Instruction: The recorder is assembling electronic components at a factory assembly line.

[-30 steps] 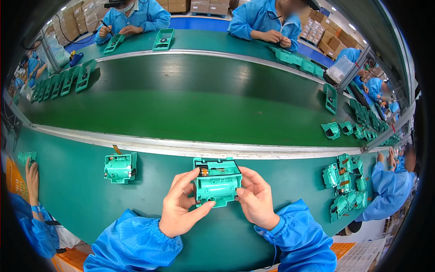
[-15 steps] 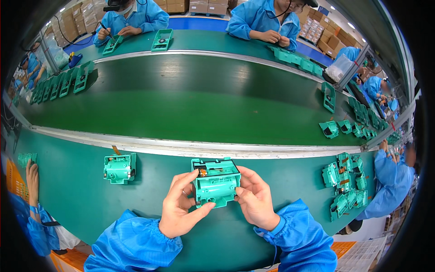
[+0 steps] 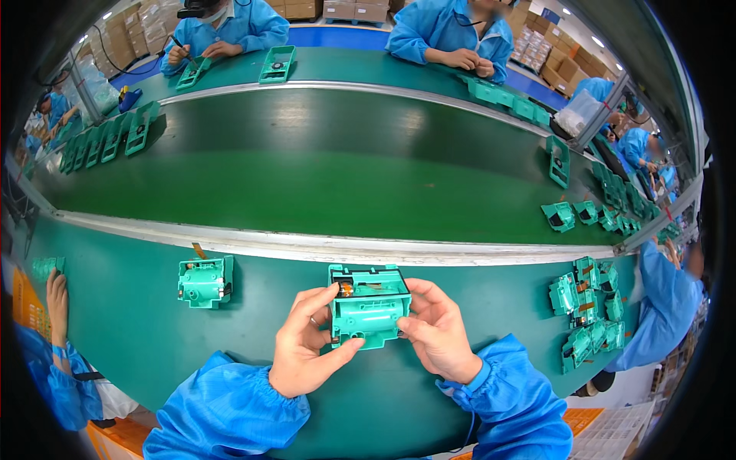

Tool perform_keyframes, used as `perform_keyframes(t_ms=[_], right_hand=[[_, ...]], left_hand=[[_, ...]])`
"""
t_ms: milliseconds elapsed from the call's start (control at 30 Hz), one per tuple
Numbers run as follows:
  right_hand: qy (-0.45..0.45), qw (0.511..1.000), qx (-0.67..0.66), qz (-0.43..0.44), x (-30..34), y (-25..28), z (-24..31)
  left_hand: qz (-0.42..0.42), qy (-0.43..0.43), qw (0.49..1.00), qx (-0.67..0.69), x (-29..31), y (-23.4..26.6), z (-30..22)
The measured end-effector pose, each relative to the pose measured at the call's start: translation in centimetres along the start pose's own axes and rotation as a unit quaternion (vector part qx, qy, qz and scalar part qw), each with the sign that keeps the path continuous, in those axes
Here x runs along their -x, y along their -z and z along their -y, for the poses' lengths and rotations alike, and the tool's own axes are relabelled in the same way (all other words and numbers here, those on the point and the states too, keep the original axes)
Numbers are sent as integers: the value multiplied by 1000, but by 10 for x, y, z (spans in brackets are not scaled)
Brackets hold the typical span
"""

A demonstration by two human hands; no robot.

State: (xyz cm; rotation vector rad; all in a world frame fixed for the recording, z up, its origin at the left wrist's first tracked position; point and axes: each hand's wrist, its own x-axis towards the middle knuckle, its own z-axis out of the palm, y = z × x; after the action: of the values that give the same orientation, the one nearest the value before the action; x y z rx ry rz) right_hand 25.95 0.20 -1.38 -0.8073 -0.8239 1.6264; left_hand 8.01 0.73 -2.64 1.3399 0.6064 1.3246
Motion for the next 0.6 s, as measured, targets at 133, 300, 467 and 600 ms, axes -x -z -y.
perform_keyframes(t_ms=[133,300,467,600], right_hand=[[4,1000,5,5,-1,2,2],[-3,1000,-7,5,-3,4,2],[-61,989,-114,66,-5,10,2],[-73,987,-122,74,-4,6,6]], left_hand=[[4,1,1000,5,-1,-1,1],[-2,15,1000,18,-2,1,1],[-16,66,993,99,-4,2,-1],[-15,103,986,132,-5,1,-2]])
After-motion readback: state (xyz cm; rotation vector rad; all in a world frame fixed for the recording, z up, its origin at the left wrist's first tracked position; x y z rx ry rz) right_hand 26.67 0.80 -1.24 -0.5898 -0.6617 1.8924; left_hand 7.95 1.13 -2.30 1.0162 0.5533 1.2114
